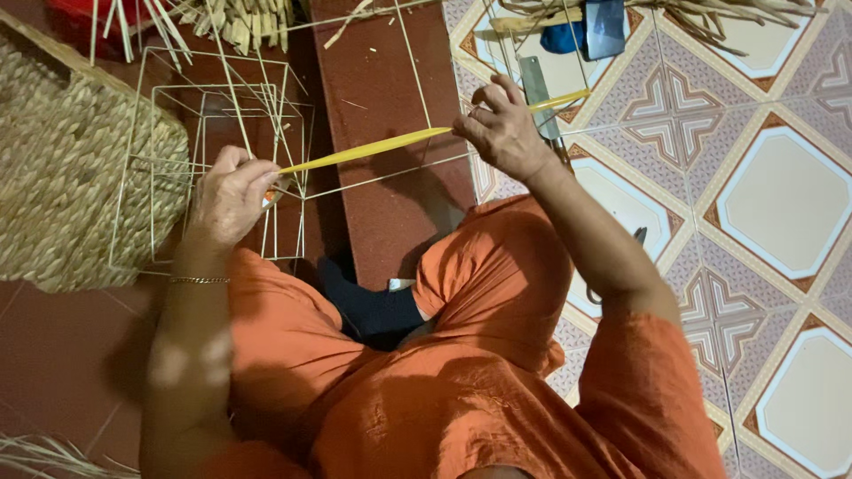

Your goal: The person sits on the floor and assembles a rectangular basket frame using thin sticks and yellow tape. They repeatedly wrap tape around the frame's corners and edges to secure the sticks in place.

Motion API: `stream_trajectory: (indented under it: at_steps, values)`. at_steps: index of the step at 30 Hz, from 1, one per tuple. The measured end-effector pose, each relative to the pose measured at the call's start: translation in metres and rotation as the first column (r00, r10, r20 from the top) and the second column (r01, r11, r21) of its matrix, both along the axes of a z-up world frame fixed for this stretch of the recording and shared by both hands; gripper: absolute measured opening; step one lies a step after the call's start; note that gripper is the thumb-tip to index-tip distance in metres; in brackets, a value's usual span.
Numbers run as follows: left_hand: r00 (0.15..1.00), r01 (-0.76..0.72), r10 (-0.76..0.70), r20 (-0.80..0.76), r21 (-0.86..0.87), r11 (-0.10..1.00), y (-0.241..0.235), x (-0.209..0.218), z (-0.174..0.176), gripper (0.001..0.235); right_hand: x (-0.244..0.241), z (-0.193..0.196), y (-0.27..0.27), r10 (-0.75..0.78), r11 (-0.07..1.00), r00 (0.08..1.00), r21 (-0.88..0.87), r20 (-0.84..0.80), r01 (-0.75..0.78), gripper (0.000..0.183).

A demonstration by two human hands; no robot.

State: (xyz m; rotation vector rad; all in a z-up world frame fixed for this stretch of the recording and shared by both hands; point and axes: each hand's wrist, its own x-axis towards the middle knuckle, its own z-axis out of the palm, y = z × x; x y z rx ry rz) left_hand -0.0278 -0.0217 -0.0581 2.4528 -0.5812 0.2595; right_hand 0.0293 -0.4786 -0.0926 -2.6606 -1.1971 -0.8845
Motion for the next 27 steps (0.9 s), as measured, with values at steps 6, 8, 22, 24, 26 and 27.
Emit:
stream_trajectory:
  at_steps: [6,8,22,24,26,27]
  values:
    - [0.993,-0.044,0.053,-0.102,0.089,0.995,-0.007,-0.001,0.003,0.011,0.002,0.005,-0.073,-0.061,0.980,0.995,-0.182,0.081,0.075,0.027]
    - [0.991,-0.062,0.078,-0.108,0.147,0.987,-0.010,-0.001,0.007,0.014,-0.004,0.008,-0.107,-0.168,0.960,0.983,-0.215,0.069,0.179,0.028]
    - [0.984,-0.098,0.119,-0.134,0.150,0.984,-0.029,0.006,0.016,0.018,-0.035,-0.084,-0.182,-0.513,0.702,0.847,0.501,-0.135,0.506,0.050]
    - [0.989,-0.093,0.105,-0.102,0.119,0.988,-0.030,0.007,0.015,0.017,-0.048,-0.131,-0.179,-0.598,0.529,0.646,0.372,-0.475,0.763,0.038]
    - [0.997,-0.063,0.065,-0.031,0.055,0.996,-0.032,0.010,0.016,0.015,-0.063,-0.174,-0.173,-0.594,0.594,0.643,0.276,-0.485,0.756,0.051]
    - [0.998,-0.051,0.053,-0.036,0.055,0.997,-0.034,0.010,0.017,0.016,-0.067,-0.191,-0.170,-0.619,0.557,0.561,0.197,-0.549,0.807,0.054]
